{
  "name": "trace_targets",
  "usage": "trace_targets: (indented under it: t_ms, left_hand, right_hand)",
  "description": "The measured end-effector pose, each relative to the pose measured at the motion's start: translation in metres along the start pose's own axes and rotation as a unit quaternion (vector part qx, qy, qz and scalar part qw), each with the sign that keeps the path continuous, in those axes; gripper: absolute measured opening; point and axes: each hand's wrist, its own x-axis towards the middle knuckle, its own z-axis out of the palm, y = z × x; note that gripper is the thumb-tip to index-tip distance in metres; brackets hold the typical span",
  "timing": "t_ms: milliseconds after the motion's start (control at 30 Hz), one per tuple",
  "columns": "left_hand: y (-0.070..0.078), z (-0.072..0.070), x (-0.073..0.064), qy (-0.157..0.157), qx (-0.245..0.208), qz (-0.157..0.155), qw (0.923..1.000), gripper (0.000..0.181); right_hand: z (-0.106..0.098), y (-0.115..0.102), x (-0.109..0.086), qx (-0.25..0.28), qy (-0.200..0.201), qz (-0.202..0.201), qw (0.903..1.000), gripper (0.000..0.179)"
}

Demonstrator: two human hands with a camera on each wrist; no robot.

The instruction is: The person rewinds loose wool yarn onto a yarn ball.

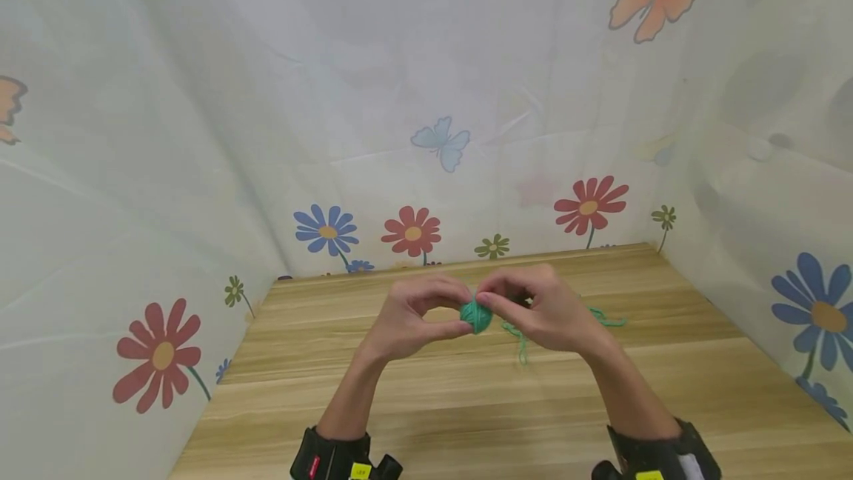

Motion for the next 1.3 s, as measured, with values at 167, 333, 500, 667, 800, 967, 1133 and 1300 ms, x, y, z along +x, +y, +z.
trace_targets:
  t_ms: [167,333,500,667,800,967,1133,1300]
  left_hand:
    - [0.001,0.000,-0.001,-0.004,-0.007,-0.003,1.0000,0.040]
    - [0.008,0.001,0.002,-0.006,-0.016,-0.004,0.9998,0.042]
    - [0.022,0.004,0.006,-0.007,-0.019,-0.008,0.9998,0.040]
    - [0.030,0.005,0.009,-0.006,-0.024,-0.015,0.9996,0.038]
    - [0.031,0.006,0.009,-0.004,-0.031,-0.014,0.9994,0.038]
    - [0.029,0.006,0.007,0.005,-0.025,-0.003,0.9997,0.040]
    - [0.020,0.004,0.004,0.030,-0.016,0.004,0.9994,0.043]
    - [0.015,0.002,0.003,0.063,-0.009,0.011,0.9979,0.041]
  right_hand:
    - [-0.002,0.005,0.000,-0.015,-0.002,0.019,0.9997,0.020]
    - [-0.003,0.012,-0.001,-0.022,-0.005,0.038,0.9990,0.017]
    - [-0.002,0.014,-0.001,-0.033,0.002,0.071,0.9969,0.016]
    - [-0.001,0.003,0.004,-0.061,0.025,0.083,0.9944,0.013]
    - [-0.001,-0.012,0.009,-0.080,0.036,0.093,0.9918,0.011]
    - [-0.001,-0.017,0.011,-0.092,0.023,0.098,0.9906,0.010]
    - [0.002,-0.012,0.009,-0.084,-0.009,0.095,0.9918,0.012]
    - [0.005,0.008,0.003,-0.067,-0.040,0.081,0.9936,0.015]
